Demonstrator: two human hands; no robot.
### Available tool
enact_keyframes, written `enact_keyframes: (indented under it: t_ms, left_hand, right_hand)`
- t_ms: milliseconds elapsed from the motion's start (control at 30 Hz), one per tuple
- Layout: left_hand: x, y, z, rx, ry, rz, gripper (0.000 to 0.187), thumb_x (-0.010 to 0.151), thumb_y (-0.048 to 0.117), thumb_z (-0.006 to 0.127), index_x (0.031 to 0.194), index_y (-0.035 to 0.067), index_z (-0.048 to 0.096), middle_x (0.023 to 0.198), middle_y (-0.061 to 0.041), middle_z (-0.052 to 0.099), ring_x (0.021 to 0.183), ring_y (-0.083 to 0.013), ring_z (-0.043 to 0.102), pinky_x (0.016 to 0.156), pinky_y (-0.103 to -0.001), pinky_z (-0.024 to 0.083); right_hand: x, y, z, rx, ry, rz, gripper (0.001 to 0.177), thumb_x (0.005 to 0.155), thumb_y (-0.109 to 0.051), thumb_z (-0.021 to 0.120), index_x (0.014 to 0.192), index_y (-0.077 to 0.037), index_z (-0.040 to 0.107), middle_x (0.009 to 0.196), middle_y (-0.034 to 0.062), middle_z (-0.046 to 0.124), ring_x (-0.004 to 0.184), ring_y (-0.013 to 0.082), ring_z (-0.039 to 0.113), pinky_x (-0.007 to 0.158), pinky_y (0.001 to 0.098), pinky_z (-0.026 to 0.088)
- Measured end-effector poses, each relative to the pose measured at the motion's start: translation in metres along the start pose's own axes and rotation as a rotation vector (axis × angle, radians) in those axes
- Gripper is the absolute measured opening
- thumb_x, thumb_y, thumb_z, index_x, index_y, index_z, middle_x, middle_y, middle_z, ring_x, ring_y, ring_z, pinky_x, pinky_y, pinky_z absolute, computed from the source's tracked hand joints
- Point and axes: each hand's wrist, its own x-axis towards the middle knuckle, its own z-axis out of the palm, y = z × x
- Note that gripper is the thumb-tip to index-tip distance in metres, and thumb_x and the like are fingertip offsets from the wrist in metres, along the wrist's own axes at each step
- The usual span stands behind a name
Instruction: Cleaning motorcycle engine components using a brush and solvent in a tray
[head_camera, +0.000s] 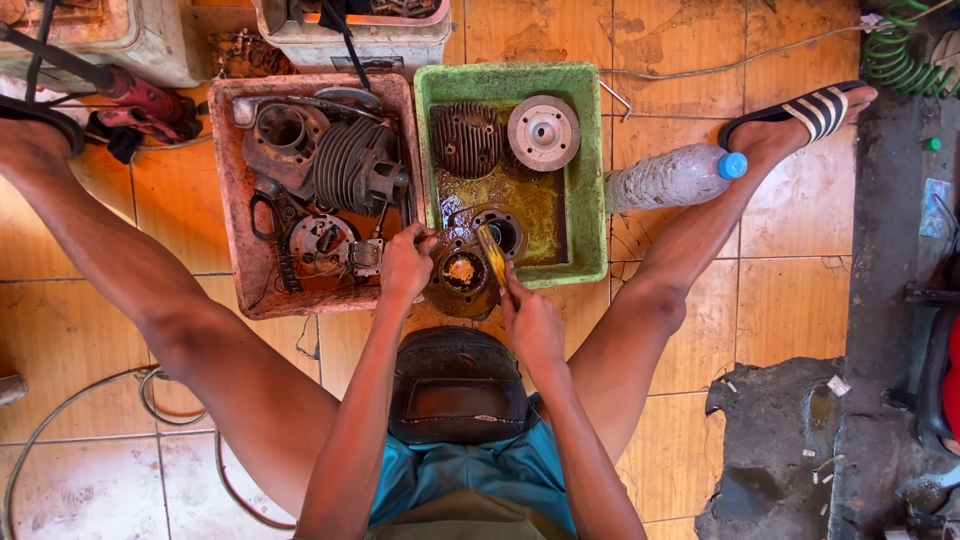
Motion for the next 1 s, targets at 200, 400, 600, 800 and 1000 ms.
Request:
enact_keyframes:
  t_ms: [200,400,600,800,1000]
  left_hand:
    - [0.003,-0.008,0.009,0.018,0.006,-0.005,0.016,0.106,0.028,0.064,0.114,0.016,0.071,0.111,-0.016,0.076,0.099,-0.0450,0.073,0.080,-0.059,0.058]
    - [0.005,-0.004,0.007,0.032,0.011,-0.007,0.014,0.106,0.030,0.064,0.111,0.019,0.072,0.110,-0.012,0.077,0.101,-0.0430,0.074,0.082,-0.059,0.058]
    - [-0.001,-0.003,0.005,0.025,-0.006,-0.032,0.017,0.108,0.029,0.061,0.115,0.018,0.071,0.114,-0.014,0.077,0.104,-0.0434,0.073,0.085,-0.060,0.058]
    - [0.000,-0.001,0.006,0.026,0.012,-0.033,0.016,0.107,0.031,0.062,0.114,0.020,0.071,0.112,-0.013,0.077,0.103,-0.0421,0.074,0.085,-0.059,0.058]
    - [0.012,-0.010,0.010,0.023,0.000,-0.025,0.017,0.107,0.030,0.062,0.116,0.018,0.070,0.111,-0.013,0.077,0.095,-0.0403,0.075,0.079,-0.056,0.057]
  right_hand:
    - [0.000,-0.005,0.004,-0.020,0.014,0.003,0.042,0.106,-0.030,0.049,0.145,-0.018,0.059,0.113,0.0232,0.073,0.102,0.0435,0.072,0.078,0.0586,0.060]
    - [-0.012,0.000,0.003,0.016,-0.009,0.019,0.040,0.106,-0.030,0.050,0.139,-0.011,0.064,0.109,0.0255,0.074,0.101,0.0446,0.072,0.075,0.0588,0.060]
    - [0.003,0.002,-0.005,-0.099,-0.004,-0.017,0.039,0.106,-0.029,0.051,0.141,-0.018,0.063,0.108,0.0225,0.075,0.098,0.0389,0.075,0.078,0.0545,0.062]
    - [-0.005,-0.006,-0.004,0.020,0.003,-0.045,0.041,0.106,-0.025,0.048,0.143,-0.012,0.060,0.114,0.0260,0.073,0.103,0.0459,0.071,0.078,0.0596,0.060]
    - [-0.029,0.003,-0.011,0.079,-0.064,0.001,0.044,0.106,-0.025,0.048,0.147,-0.010,0.056,0.119,0.0265,0.071,0.108,0.0470,0.068,0.081,0.0600,0.060]
